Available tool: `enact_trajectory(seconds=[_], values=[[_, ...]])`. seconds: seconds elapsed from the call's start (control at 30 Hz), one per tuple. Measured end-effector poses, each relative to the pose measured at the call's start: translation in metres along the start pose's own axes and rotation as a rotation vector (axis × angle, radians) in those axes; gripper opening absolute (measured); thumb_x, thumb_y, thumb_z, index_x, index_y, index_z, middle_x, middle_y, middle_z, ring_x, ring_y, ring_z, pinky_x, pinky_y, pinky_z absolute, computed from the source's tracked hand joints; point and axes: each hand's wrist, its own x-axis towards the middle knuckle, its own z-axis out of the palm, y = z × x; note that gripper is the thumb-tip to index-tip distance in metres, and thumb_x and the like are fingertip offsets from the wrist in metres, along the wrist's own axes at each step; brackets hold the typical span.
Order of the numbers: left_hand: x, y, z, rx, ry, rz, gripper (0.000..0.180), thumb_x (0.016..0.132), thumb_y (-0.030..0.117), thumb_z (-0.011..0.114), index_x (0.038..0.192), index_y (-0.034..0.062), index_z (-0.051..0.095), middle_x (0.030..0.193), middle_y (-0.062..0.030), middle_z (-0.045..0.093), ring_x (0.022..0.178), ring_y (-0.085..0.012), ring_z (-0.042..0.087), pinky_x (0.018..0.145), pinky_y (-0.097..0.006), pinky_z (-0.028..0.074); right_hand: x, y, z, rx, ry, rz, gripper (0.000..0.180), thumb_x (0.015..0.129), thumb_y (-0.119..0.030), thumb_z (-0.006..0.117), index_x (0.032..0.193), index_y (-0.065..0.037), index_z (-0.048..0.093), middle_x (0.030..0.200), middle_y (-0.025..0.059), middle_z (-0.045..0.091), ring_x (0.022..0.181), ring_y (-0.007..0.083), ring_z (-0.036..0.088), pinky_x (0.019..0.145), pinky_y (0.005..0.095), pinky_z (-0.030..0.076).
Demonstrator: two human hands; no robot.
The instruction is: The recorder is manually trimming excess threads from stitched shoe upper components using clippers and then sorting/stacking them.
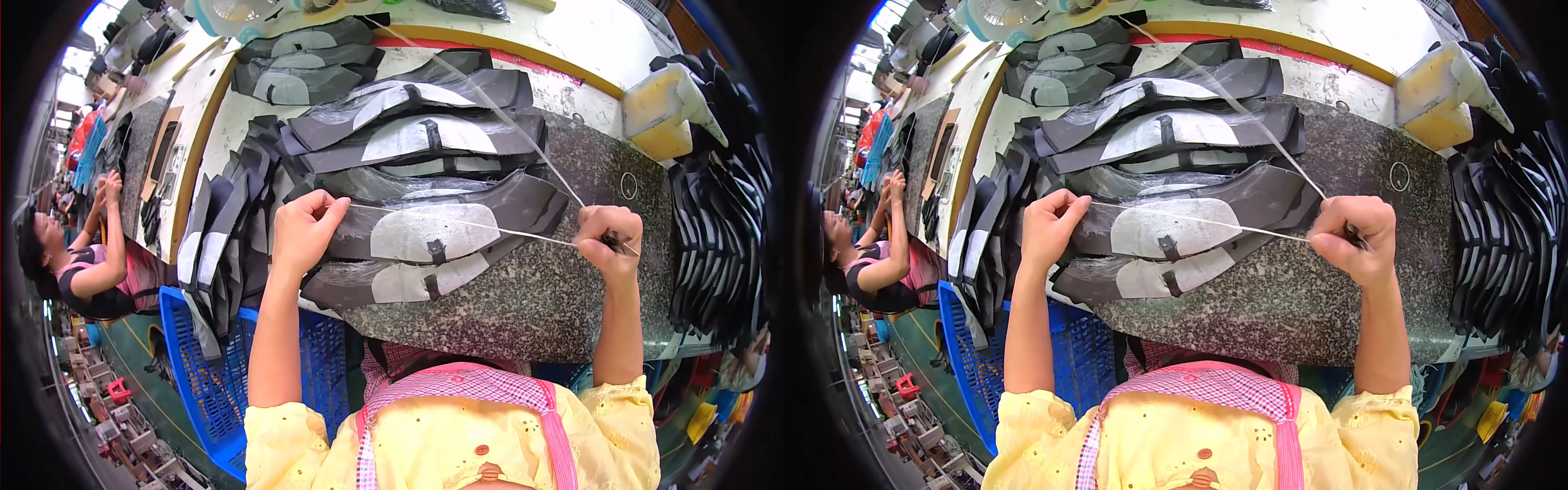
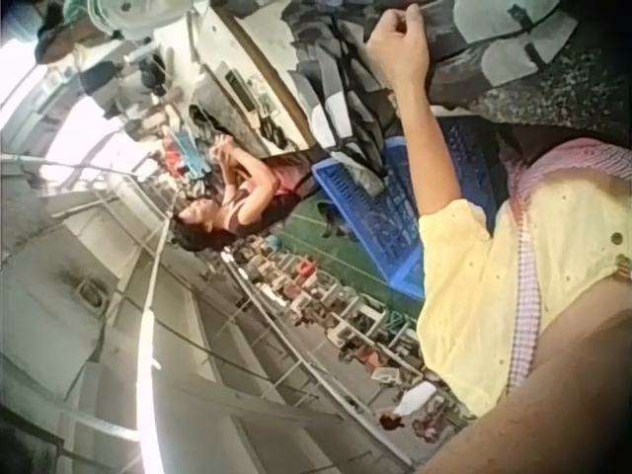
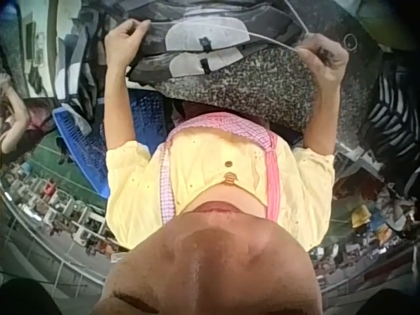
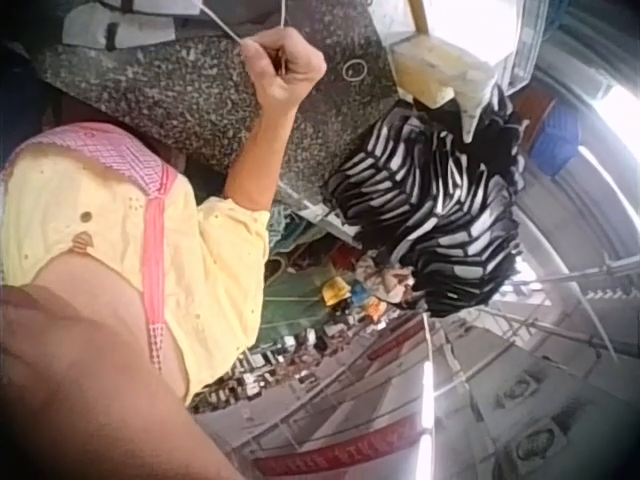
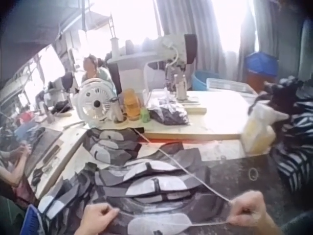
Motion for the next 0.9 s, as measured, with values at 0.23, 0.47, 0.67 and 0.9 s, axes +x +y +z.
enact_trajectory(seconds=[0.23,0.47,0.67,0.9], values=[[0.006,0.002,0.009,0.063,0.018,0.123,0.025,0.077,0.024,0.066,0.069,0.001,0.061,0.054,-0.0101,0.054,0.048,-0.0185,0.051,0.048,-0.031,0.039,0.003,-0.002,-0.004,0.058,0.003,-0.033,0.014,0.066,-0.006,0.065,0.059,0.002,0.055,0.05,0.0029,0.049,0.043,0.0067,0.038,0.04,0.0236,0.024],[0.011,0.003,0.003,0.311,0.043,0.051,0.033,0.073,0.029,0.068,0.061,0.0016,0.055,0.057,-0.0123,0.057,0.053,-0.0262,0.056,0.051,-0.036,0.042,0.006,0.018,-0.009,-0.085,0.158,0.154,0.015,0.07,-0.008,0.064,0.061,-0.001,0.054,0.054,-0.002,0.048,0.049,0.004,0.038,0.045,0.0218,0.026],[0.0,0.026,0.019,0.233,0.314,0.38,0.018,0.069,-0.004,0.062,0.085,0.0034,0.057,0.081,-0.009,0.058,0.075,-0.0268,0.057,0.066,-0.037,0.046,0.016,0.074,-0.014,-0.311,0.177,0.245,0.012,0.074,-0.007,0.063,0.066,-0.001,0.056,0.056,-0.0054,0.046,0.055,0.0025,0.038,0.049,0.0214,0.03],[-0.013,0.09,0.096,0.349,-0.042,0.889,0.033,0.073,0.012,0.066,0.103,-0.0015,0.06,0.097,-0.0108,0.056,0.089,-0.0273,0.053,0.077,-0.036,0.045,0.018,0.078,-0.007,-0.341,0.206,0.316,0.014,0.074,-0.01,0.065,0.068,-0.002,0.055,0.054,-0.0012,0.045,0.053,0.0045,0.038,0.048,0.0237,0.033]])
